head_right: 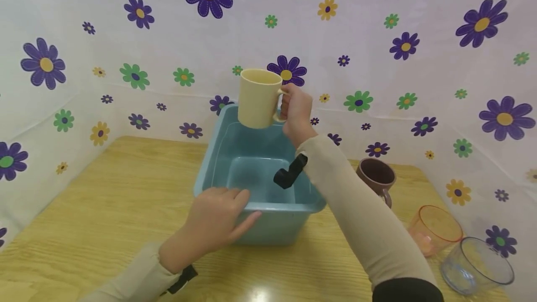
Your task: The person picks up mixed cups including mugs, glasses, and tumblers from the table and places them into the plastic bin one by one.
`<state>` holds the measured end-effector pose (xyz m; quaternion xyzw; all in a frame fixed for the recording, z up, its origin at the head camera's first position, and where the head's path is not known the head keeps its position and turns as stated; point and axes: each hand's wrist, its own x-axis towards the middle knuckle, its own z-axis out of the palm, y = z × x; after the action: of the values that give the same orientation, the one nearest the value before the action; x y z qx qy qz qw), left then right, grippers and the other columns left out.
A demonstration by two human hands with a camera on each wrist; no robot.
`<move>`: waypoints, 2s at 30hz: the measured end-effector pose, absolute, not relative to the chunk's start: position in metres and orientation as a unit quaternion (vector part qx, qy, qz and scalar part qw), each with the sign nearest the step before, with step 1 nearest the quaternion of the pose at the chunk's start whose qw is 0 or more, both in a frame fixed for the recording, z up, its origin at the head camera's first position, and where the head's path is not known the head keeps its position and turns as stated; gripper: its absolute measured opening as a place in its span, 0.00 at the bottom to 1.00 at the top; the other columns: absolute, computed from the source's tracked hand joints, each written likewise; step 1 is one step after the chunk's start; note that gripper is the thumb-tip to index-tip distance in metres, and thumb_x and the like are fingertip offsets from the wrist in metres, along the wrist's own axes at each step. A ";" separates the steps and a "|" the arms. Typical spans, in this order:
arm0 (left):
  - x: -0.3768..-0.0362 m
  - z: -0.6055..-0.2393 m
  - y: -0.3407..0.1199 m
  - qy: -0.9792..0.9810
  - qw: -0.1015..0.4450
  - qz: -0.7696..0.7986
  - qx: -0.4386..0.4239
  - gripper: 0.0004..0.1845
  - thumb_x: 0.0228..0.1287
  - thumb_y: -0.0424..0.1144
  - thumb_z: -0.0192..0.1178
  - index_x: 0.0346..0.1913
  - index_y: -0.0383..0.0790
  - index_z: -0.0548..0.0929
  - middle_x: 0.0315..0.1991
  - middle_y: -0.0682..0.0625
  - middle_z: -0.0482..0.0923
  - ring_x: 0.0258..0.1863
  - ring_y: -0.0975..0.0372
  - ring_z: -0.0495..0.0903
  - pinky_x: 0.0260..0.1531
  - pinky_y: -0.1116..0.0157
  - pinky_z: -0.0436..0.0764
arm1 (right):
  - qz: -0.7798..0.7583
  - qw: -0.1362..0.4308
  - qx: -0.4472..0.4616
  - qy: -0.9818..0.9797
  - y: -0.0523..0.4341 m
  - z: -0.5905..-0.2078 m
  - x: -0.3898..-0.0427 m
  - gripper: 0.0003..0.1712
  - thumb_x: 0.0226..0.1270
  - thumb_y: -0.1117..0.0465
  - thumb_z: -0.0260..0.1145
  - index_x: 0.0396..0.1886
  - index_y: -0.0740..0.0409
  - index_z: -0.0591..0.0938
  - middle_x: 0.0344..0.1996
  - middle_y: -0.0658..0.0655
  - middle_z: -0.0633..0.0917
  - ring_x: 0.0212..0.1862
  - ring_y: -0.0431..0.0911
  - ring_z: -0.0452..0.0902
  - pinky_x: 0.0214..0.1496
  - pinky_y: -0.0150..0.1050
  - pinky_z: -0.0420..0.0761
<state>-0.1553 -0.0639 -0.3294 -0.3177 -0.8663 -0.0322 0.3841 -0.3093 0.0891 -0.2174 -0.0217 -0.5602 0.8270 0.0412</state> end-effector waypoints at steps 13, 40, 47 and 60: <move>-0.156 -0.329 -0.065 -0.867 0.383 -0.036 -0.318 0.24 0.55 0.59 0.60 0.17 0.46 0.67 0.10 0.56 0.58 0.09 0.66 0.57 0.13 0.72 0.50 | 0.817 -0.030 -0.003 -0.576 0.087 -0.235 -0.324 0.28 0.63 0.61 0.47 0.02 0.49 0.55 0.03 0.42 0.57 0.12 0.36 0.46 0.20 0.31 0.49; -0.155 -0.331 -0.064 -0.862 0.395 -0.038 -0.315 0.23 0.54 0.59 0.60 0.17 0.46 0.68 0.10 0.57 0.61 0.09 0.66 0.59 0.13 0.72 0.53 | 0.766 -0.068 -0.053 -0.637 0.084 -0.260 -0.337 0.35 0.63 0.48 0.60 0.02 0.50 0.55 0.05 0.44 0.55 0.14 0.38 0.47 0.24 0.33 0.50; -0.155 -0.333 -0.063 -0.859 0.402 -0.033 -0.315 0.23 0.54 0.59 0.60 0.17 0.46 0.69 0.10 0.57 0.62 0.09 0.66 0.59 0.13 0.72 0.53 | 0.743 -0.086 -0.081 -0.659 0.082 -0.262 -0.338 0.33 0.61 0.51 0.62 0.02 0.50 0.56 0.05 0.44 0.56 0.13 0.38 0.49 0.23 0.32 0.52; -0.156 -0.333 -0.064 -0.863 0.397 -0.026 -0.312 0.24 0.53 0.61 0.60 0.17 0.47 0.67 0.10 0.57 0.62 0.09 0.67 0.58 0.13 0.72 0.52 | 0.679 -0.146 -0.043 -0.719 0.079 -0.271 -0.337 0.30 0.61 0.54 0.57 0.04 0.50 0.56 0.05 0.46 0.56 0.15 0.40 0.47 0.28 0.35 0.54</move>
<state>-0.1556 -0.0642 -0.3329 -0.3118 -0.8630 -0.0261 0.3966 -0.3370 0.0790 -0.2709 -0.0433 -0.7187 0.6785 -0.1457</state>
